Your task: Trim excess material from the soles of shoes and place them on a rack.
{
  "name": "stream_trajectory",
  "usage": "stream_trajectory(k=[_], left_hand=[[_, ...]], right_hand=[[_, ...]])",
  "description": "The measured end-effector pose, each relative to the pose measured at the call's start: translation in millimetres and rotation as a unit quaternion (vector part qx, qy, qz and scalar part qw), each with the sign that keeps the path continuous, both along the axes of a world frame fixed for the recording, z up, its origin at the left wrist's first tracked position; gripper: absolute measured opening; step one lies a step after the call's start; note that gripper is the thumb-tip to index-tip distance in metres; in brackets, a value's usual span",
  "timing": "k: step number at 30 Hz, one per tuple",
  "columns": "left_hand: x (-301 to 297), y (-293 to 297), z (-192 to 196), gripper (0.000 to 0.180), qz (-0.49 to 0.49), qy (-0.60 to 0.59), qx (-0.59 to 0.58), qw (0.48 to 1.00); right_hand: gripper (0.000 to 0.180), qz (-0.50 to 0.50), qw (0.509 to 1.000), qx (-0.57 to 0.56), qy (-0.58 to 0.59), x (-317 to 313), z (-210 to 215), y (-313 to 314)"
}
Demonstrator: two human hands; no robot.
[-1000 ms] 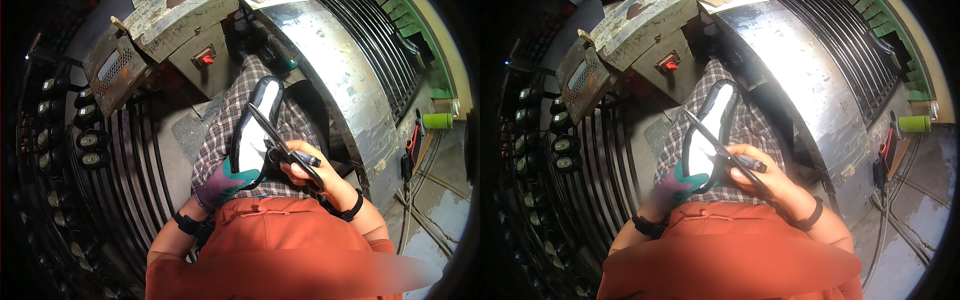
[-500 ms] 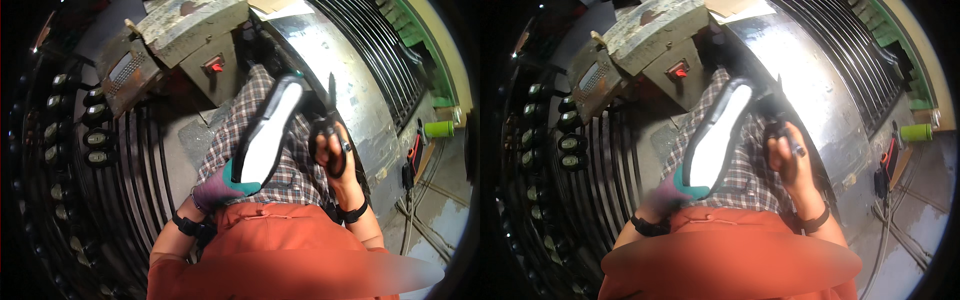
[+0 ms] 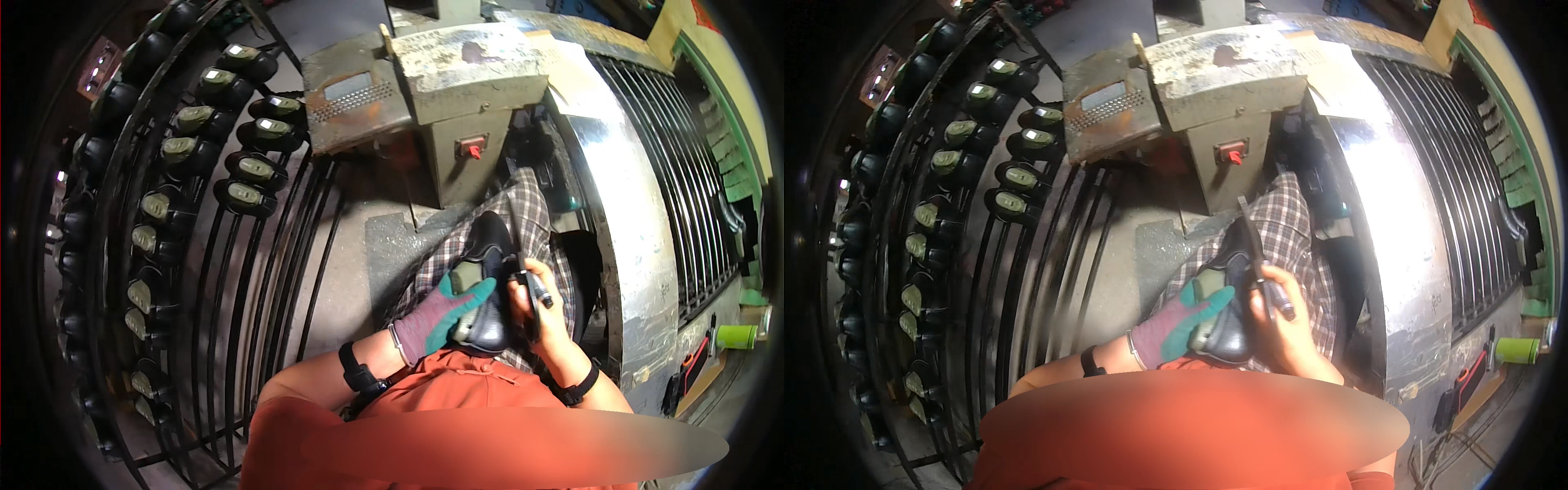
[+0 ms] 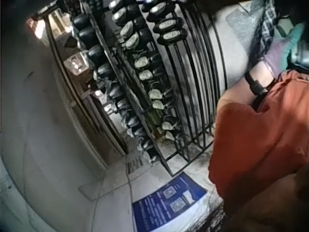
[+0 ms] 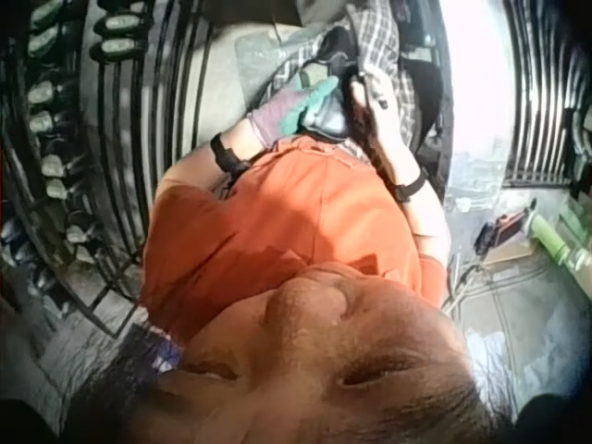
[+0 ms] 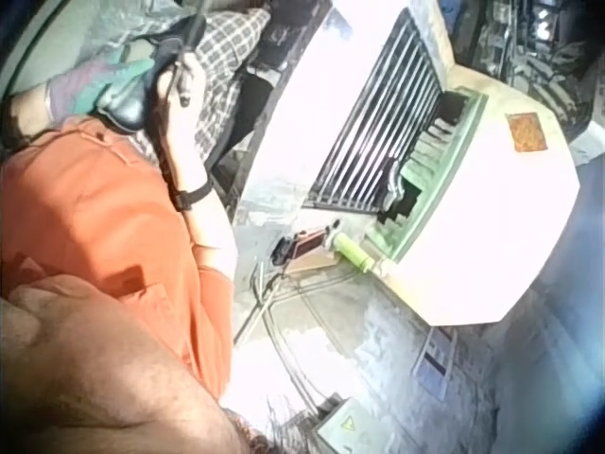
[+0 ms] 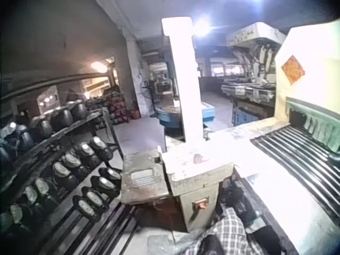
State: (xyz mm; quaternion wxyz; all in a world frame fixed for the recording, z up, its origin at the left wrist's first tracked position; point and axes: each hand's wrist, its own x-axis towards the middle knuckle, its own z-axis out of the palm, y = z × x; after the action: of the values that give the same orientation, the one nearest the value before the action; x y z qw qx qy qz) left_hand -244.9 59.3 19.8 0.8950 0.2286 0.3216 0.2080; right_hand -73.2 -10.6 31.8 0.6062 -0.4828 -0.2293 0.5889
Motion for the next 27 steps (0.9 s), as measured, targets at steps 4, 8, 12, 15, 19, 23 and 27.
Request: stream_trajectory(k=[4, 8, 12, 15, 19, 23, 27], left_hand=[[-39, 12, -18, 0.033, 0.092, -0.112, -0.138, 0.980], [-98, 14, 5, 0.037, 0.288, -0.077, -0.076, 0.951], [-196, 41, -27, 0.031, 0.472, 0.117, 0.148, 0.861], [-276, 76, -61, 0.037, 0.594, 0.214, 0.247, 0.735], [-444, 106, -127, 0.083, 0.632, 0.529, 0.170, 0.541], [-439, 142, -115, 0.092, 0.599, 0.571, 0.099, 0.553], [-455, 124, -113, 0.101, 0.496, 0.762, 0.114, 0.399]], right_hand=[[0.050, 0.110, 0.992, 0.009, -0.058, -12, -6, 18], [0.049, 0.080, 0.994, 0.019, -0.068, 2, -14, 15], [0.048, 0.042, 0.991, -0.030, -0.120, 21, -18, 11], [0.044, 0.024, 0.986, -0.060, -0.157, 38, -33, 1], [0.041, 0.021, 0.979, -0.085, -0.185, 45, -40, -6], [0.040, 0.006, 0.969, -0.111, -0.221, 47, -33, -13], [0.043, 0.031, 0.961, -0.087, -0.262, 56, -28, -20]])
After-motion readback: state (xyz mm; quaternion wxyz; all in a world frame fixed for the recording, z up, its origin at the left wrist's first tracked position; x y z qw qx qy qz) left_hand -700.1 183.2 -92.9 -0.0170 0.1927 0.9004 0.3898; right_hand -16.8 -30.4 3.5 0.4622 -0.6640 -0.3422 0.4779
